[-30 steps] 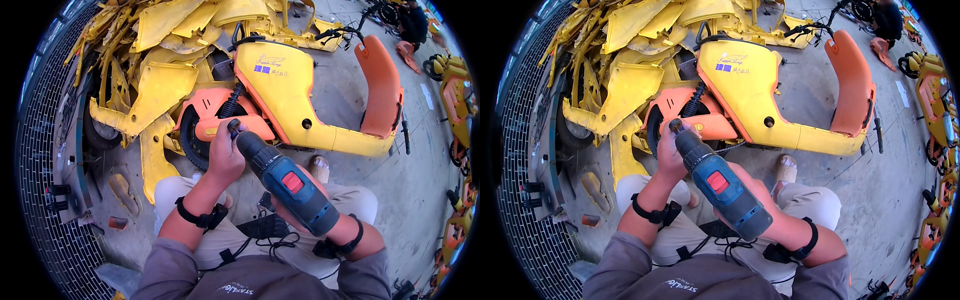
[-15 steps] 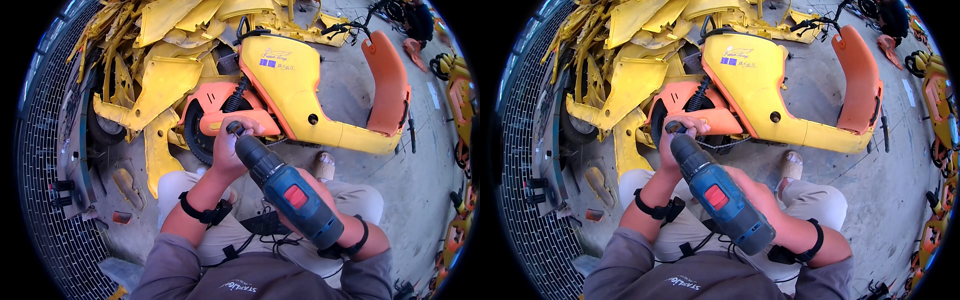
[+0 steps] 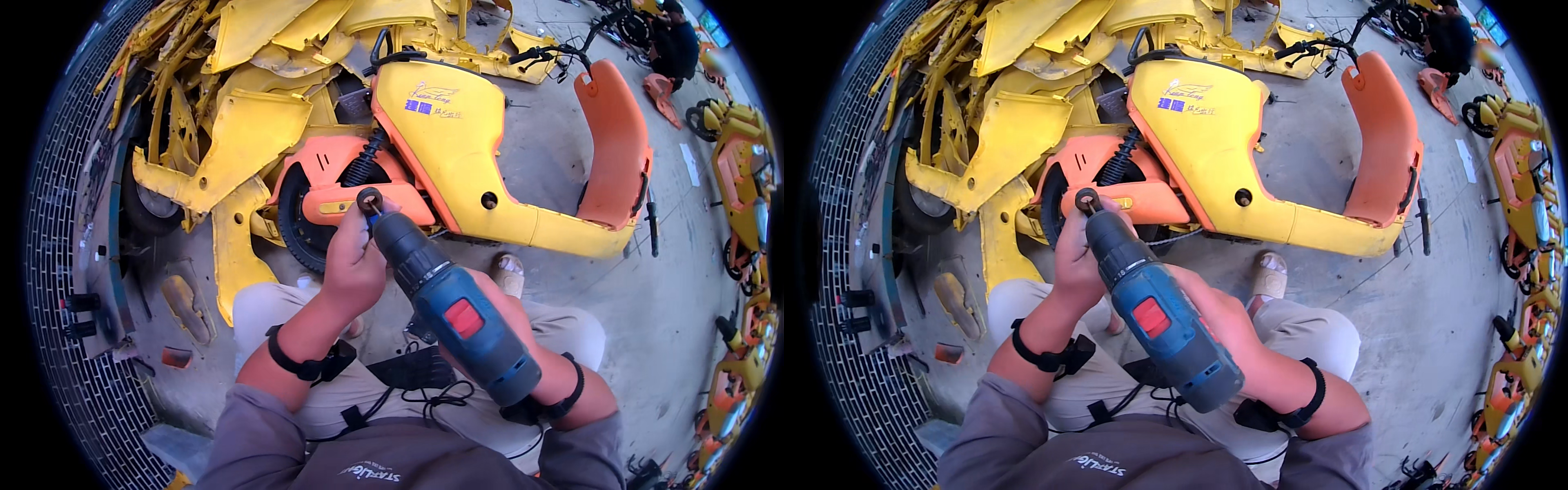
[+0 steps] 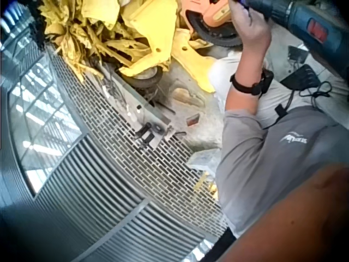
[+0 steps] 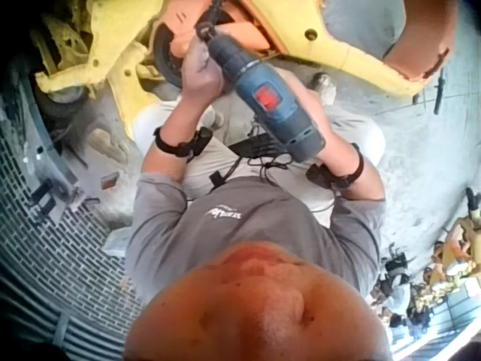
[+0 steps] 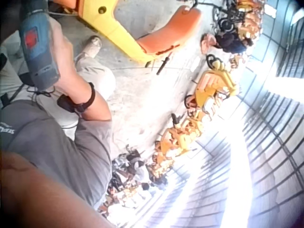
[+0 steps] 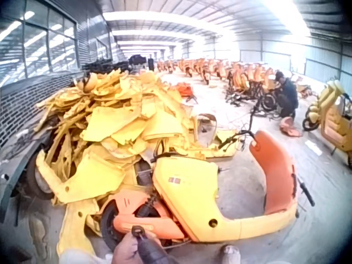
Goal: The person uses a power drill and their hands to remove components from a yellow scooter frame, handling a bracket and wires.
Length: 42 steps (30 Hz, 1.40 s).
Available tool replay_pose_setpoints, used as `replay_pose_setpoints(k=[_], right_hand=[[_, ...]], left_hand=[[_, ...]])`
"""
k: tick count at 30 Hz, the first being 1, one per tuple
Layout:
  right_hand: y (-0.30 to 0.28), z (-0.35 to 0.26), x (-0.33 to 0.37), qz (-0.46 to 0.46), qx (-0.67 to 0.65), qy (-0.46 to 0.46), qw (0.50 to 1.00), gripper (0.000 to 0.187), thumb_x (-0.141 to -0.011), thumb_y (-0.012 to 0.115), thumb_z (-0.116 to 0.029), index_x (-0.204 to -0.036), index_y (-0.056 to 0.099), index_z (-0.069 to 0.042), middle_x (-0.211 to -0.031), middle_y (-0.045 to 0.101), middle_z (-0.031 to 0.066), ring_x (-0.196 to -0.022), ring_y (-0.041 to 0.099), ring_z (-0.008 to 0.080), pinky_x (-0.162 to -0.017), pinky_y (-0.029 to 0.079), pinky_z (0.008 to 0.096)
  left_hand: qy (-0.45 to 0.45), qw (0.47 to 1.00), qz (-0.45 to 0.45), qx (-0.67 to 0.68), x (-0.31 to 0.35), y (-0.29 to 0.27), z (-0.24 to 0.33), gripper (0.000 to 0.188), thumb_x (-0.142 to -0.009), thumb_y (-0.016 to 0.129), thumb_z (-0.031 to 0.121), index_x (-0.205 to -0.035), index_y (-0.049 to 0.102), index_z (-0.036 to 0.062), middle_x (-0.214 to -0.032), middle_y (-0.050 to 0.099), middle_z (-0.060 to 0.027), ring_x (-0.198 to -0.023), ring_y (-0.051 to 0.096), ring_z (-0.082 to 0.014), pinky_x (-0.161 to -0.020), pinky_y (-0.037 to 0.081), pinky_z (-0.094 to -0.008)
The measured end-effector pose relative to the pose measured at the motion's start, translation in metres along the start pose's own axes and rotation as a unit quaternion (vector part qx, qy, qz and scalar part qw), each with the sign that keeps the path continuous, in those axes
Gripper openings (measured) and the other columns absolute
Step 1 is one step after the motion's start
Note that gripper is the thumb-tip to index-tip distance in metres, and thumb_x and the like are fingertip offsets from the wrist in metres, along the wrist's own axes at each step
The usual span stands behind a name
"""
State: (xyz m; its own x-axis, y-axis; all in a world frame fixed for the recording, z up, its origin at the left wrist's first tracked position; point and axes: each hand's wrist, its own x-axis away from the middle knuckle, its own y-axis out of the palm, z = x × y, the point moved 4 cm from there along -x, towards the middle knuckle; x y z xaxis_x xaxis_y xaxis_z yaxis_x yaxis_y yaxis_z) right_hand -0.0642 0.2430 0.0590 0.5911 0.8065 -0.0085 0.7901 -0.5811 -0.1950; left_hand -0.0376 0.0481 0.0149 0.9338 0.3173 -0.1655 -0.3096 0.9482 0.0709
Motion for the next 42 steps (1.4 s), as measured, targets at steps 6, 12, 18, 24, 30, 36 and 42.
replay_pose_setpoints(k=[6,12,18,24,30,36,42], right_hand=[[0.003,0.011,0.0,0.094,0.038,-0.002,0.995,0.045,-0.072,0.073,-0.005,-0.112,0.054,-0.007,-0.09,0.062,0.0056,-0.079,0.064,0.0221,-0.071,0.051,0.0305],[0.008,0.009,-0.005,0.085,0.103,0.009,0.991,0.04,-0.071,0.072,-0.005,-0.107,0.055,-0.007,-0.089,0.061,0.0051,-0.079,0.064,0.0227,-0.071,0.051,0.031],[0.011,0.014,-0.009,0.085,0.152,-0.01,0.985,0.037,-0.071,0.071,-0.005,-0.105,0.057,-0.007,-0.088,0.061,0.0066,-0.08,0.063,0.0255,-0.072,0.051,0.0321],[0.015,0.015,-0.011,0.09,0.149,-0.016,0.985,0.035,-0.07,0.068,-0.002,-0.103,0.058,-0.007,-0.089,0.06,0.008,-0.08,0.062,0.0266,-0.072,0.051,0.0317],[0.01,0.01,-0.009,0.103,0.132,0.016,0.986,0.034,-0.068,0.068,-0.002,-0.101,0.06,-0.007,-0.089,0.06,0.0093,-0.081,0.061,0.0295,-0.074,0.051,0.034],[0.008,0.005,-0.009,0.086,0.205,0.0,0.975,0.032,-0.069,0.069,-0.004,-0.1,0.06,-0.006,-0.087,0.059,0.0095,-0.081,0.061,0.03,-0.071,0.051,0.0349],[0.011,0.01,-0.005,0.098,0.122,0.013,0.988,0.033,-0.069,0.07,-0.004,-0.1,0.058,-0.006,-0.085,0.059,0.0084,-0.077,0.062,0.0286,-0.069,0.05,0.0331]], left_hand=[[-0.062,0.997,-0.012,0.048,0.0,0.003,0.014,0.023,-0.102,0.048,0.016,-0.122,0.048,0.0048,-0.09,0.055,0.0009,-0.069,0.047,-0.0037,-0.06,0.039,-0.0193],[-0.092,0.99,-0.006,0.108,0.001,-0.001,0.016,0.024,-0.103,0.047,0.018,-0.123,0.047,0.0071,-0.087,0.057,0.001,-0.067,0.051,-0.0034,-0.057,0.039,-0.0179],[-0.125,0.987,-0.027,0.1,0.002,-0.008,0.012,0.022,-0.103,0.046,0.02,-0.122,0.047,0.0074,-0.082,0.057,0.0007,-0.065,0.053,-0.0043,-0.055,0.04,-0.0182],[-0.159,0.966,-0.033,0.2,0.001,-0.014,0.013,0.032,-0.098,0.056,0.023,-0.121,0.05,0.0016,-0.084,0.06,-0.0044,-0.057,0.051,-0.0075,-0.051,0.04,-0.0198],[-0.166,0.964,-0.052,0.199,0.0,-0.016,0.018,0.032,-0.099,0.053,0.022,-0.123,0.048,0.001,-0.081,0.059,-0.0054,-0.057,0.053,-0.0088,-0.053,0.042,-0.0205],[-0.194,0.953,-0.079,0.219,-0.002,-0.018,0.021,0.027,-0.102,0.042,0.021,-0.118,0.052,0.002,-0.078,0.057,-0.0028,-0.061,0.055,-0.0077,-0.052,0.043,-0.0205],[-0.206,0.944,-0.067,0.25,-0.002,-0.017,0.021,0.034,-0.098,0.04,0.021,-0.117,0.05,-0.0043,-0.074,0.057,-0.0088,-0.051,0.05,-0.0123,-0.048,0.042,-0.0244]])
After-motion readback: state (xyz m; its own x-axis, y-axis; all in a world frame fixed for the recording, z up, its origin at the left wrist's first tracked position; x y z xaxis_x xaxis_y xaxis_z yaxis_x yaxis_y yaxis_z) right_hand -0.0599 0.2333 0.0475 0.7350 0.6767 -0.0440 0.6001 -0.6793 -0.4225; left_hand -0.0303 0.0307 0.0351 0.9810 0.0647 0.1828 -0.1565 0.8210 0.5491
